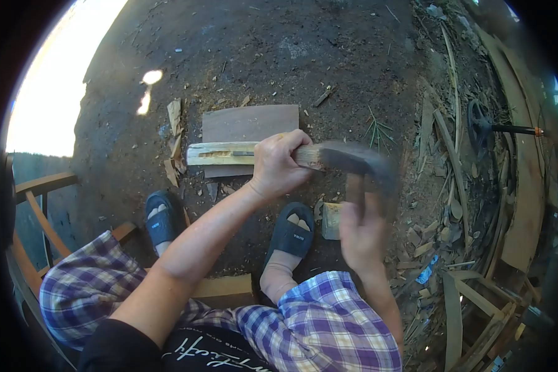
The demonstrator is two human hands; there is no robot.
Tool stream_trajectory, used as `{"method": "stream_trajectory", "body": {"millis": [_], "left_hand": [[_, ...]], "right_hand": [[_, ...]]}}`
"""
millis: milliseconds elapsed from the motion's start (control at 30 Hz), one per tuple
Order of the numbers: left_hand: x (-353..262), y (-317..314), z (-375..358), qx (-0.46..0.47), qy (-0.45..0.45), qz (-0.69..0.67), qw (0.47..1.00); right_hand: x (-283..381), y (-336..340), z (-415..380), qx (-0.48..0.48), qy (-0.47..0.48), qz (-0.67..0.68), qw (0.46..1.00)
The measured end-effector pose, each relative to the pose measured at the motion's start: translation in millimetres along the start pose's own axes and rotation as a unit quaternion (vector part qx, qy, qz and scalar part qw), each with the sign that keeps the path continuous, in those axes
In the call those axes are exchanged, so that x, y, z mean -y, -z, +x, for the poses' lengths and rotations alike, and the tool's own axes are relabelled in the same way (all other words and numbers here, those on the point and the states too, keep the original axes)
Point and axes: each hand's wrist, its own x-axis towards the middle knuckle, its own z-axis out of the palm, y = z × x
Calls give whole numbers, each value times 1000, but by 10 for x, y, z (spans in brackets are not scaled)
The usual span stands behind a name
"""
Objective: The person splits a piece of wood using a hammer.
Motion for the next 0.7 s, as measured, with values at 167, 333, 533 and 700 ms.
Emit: {"method": "stream_trajectory", "body": {"millis": [167,333,533,700], "left_hand": [[82,47,-92,26,1,10,1000],[80,52,-42,10,-14,3,1000],[132,71,-160,17,-7,17,1000],[121,81,-78,14,-9,22,1000]], "right_hand": [[254,305,29,-56,-41,358,931],[254,128,17,-131,83,360,920],[212,93,53,-38,-35,305,951],[228,41,4,-108,75,348,928]]}}
